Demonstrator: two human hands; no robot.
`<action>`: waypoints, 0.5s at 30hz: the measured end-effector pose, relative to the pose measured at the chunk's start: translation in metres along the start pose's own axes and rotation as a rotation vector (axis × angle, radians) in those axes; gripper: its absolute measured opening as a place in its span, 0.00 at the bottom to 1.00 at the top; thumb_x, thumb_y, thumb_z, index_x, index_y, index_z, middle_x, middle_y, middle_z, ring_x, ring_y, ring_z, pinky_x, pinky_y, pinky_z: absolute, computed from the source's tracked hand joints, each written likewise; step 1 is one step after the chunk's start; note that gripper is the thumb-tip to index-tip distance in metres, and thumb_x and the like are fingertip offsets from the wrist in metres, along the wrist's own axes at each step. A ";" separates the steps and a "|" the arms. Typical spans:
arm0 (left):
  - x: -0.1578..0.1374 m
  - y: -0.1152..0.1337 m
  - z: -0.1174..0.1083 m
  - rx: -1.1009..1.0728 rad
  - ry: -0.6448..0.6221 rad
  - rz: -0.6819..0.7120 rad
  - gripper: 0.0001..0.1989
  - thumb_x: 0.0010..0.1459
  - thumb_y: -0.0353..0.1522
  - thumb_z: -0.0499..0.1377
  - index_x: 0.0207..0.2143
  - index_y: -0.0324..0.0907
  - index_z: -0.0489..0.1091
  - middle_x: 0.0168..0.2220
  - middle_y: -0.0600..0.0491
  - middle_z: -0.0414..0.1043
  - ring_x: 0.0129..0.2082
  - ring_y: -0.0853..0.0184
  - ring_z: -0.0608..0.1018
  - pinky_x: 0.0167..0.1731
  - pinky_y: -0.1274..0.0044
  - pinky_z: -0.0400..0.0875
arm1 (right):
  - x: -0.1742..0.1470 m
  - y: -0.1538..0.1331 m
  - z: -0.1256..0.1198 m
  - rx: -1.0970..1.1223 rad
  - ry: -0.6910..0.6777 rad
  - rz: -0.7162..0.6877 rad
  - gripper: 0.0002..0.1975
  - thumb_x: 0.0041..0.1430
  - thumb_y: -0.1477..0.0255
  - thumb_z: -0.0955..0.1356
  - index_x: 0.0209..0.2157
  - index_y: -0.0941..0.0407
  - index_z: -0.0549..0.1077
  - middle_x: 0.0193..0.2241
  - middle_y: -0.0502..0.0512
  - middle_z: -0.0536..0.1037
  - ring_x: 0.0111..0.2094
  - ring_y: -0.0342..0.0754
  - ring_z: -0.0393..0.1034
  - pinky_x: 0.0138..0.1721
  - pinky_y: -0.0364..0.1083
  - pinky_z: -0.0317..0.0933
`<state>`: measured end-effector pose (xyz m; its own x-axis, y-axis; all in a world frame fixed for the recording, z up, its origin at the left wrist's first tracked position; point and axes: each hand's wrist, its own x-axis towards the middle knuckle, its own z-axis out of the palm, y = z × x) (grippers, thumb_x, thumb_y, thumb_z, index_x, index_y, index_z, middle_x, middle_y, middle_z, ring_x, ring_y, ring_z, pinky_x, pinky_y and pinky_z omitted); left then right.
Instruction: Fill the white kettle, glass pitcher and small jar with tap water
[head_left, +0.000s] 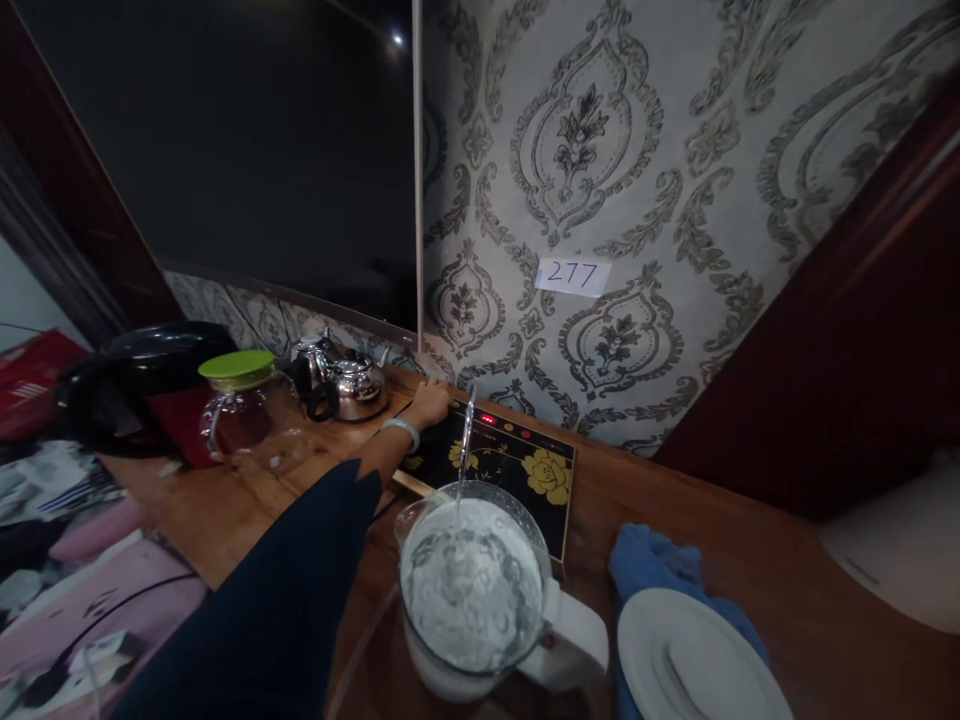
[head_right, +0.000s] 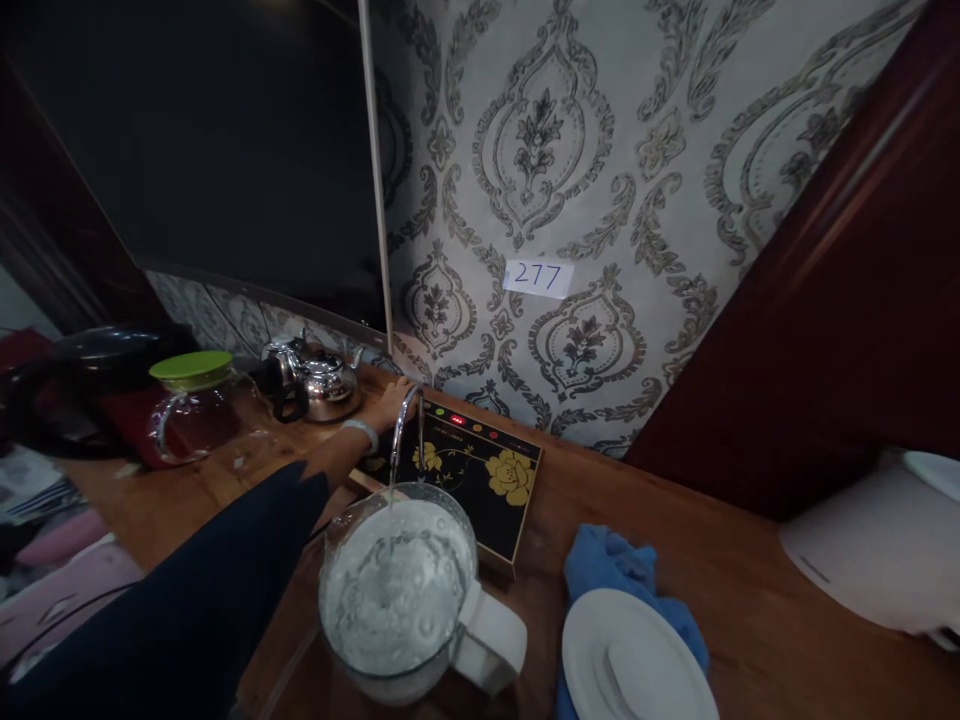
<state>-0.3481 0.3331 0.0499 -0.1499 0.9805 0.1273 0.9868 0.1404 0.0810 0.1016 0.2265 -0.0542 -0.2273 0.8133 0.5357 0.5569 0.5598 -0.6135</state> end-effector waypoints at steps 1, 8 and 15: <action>0.000 0.000 -0.001 -0.007 -0.002 -0.003 0.12 0.64 0.35 0.60 0.46 0.39 0.74 0.51 0.46 0.73 0.55 0.56 0.72 0.54 0.60 0.66 | 0.001 -0.002 -0.001 0.006 0.006 0.001 0.38 0.51 0.62 0.70 0.65 0.37 0.65 0.61 0.51 0.73 0.65 0.73 0.61 0.42 0.61 0.72; -0.012 -0.002 -0.024 -0.165 0.124 -0.057 0.17 0.57 0.24 0.58 0.46 0.44 0.79 0.54 0.42 0.73 0.57 0.51 0.69 0.54 0.62 0.66 | -0.011 -0.027 0.000 0.127 -0.072 0.120 0.35 0.54 0.62 0.71 0.64 0.40 0.66 0.51 0.55 0.80 0.54 0.69 0.72 0.39 0.56 0.72; -0.082 0.001 -0.050 -0.559 0.351 -0.117 0.21 0.58 0.29 0.56 0.53 0.44 0.77 0.51 0.47 0.78 0.54 0.56 0.74 0.60 0.62 0.66 | -0.093 -0.091 0.043 0.375 -0.152 0.340 0.33 0.60 0.62 0.66 0.66 0.53 0.64 0.39 0.56 0.81 0.39 0.56 0.76 0.40 0.51 0.71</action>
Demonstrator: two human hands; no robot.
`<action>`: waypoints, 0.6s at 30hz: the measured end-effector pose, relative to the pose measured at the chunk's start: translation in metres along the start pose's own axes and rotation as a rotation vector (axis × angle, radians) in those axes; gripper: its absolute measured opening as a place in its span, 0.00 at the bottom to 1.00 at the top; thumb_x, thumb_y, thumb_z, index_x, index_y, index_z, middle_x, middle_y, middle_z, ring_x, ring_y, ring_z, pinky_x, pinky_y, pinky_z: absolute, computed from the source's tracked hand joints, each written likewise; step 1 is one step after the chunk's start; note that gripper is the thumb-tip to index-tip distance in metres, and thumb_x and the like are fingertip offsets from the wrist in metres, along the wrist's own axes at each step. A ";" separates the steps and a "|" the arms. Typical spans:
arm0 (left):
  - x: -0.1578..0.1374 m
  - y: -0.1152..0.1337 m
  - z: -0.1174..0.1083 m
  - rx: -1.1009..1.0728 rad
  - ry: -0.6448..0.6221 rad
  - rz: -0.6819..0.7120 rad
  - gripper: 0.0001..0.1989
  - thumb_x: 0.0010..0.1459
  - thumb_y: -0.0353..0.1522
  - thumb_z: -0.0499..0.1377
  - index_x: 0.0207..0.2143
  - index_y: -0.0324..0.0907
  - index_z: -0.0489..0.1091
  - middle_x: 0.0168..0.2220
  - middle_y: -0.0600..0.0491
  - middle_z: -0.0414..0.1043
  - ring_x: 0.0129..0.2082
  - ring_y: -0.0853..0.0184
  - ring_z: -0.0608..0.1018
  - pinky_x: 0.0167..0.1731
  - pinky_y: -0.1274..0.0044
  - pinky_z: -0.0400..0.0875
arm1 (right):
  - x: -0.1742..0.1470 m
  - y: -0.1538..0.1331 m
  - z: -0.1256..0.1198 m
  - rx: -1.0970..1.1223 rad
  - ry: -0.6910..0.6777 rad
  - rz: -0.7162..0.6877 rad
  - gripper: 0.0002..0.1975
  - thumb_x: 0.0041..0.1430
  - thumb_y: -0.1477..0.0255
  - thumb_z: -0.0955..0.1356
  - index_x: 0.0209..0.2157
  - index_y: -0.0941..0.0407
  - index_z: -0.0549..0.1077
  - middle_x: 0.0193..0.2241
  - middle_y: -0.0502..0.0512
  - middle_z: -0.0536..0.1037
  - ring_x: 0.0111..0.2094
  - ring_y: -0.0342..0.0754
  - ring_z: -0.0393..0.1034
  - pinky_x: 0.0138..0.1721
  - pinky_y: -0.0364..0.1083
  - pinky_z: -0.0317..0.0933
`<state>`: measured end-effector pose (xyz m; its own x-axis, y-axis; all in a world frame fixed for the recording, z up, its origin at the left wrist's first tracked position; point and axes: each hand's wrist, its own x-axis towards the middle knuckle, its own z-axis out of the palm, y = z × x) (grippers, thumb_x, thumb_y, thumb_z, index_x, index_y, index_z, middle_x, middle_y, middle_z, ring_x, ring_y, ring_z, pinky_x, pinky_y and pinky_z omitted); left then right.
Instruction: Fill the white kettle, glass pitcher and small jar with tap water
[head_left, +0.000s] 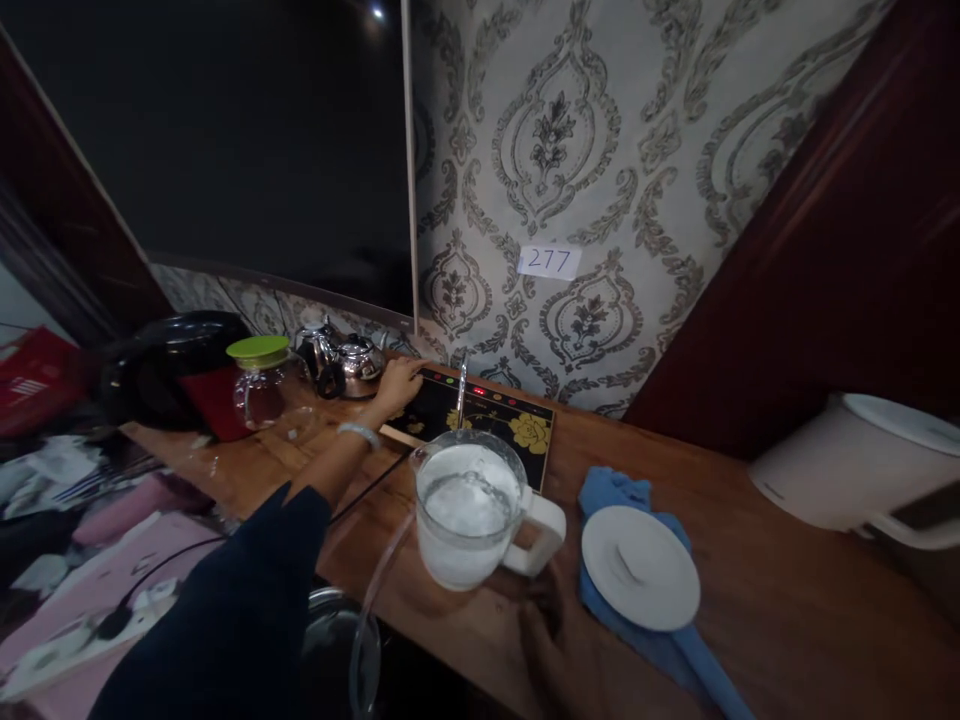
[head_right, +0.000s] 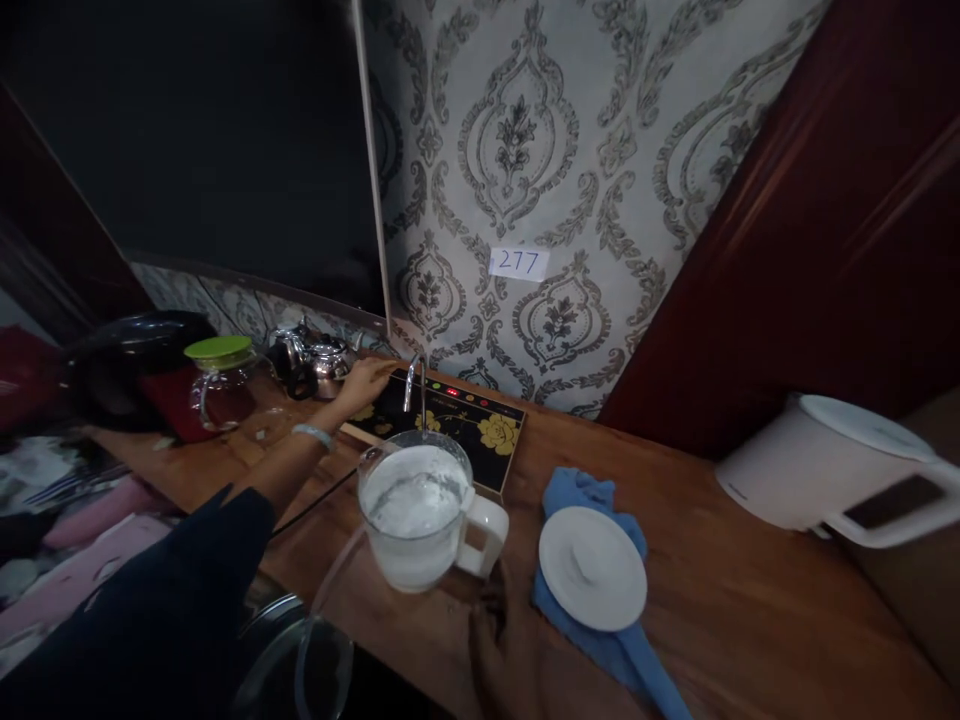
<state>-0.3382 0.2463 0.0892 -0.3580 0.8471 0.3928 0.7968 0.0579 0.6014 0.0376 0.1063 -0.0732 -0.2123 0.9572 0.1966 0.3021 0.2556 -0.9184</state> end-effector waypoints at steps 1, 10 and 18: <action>-0.014 0.002 -0.005 -0.065 0.016 -0.003 0.21 0.59 0.32 0.57 0.54 0.44 0.77 0.50 0.47 0.79 0.53 0.56 0.75 0.59 0.62 0.67 | -0.004 -0.004 0.004 0.030 0.003 0.032 0.33 0.60 0.63 0.66 0.66 0.54 0.64 0.39 0.56 0.81 0.38 0.55 0.76 0.40 0.51 0.71; -0.176 0.026 0.004 -0.900 0.203 -0.255 0.33 0.53 0.53 0.64 0.52 0.38 0.77 0.50 0.40 0.80 0.55 0.49 0.78 0.60 0.57 0.68 | 0.008 -0.007 0.008 0.203 0.038 0.049 0.35 0.55 0.67 0.67 0.66 0.56 0.63 0.37 0.55 0.79 0.36 0.51 0.73 0.40 0.51 0.70; -0.251 0.047 0.053 -0.897 0.194 -0.198 0.36 0.61 0.55 0.56 0.64 0.46 0.66 0.69 0.46 0.61 0.71 0.54 0.60 0.70 0.62 0.53 | 0.034 -0.009 0.002 0.384 -0.079 0.017 0.31 0.49 0.66 0.69 0.56 0.56 0.72 0.48 0.61 0.81 0.46 0.57 0.77 0.49 0.56 0.70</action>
<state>-0.1850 0.0645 -0.0177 -0.5863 0.7575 0.2870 0.0687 -0.3065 0.9494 0.0257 0.1363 -0.0586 -0.2859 0.9436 0.1667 -0.0600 0.1560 -0.9859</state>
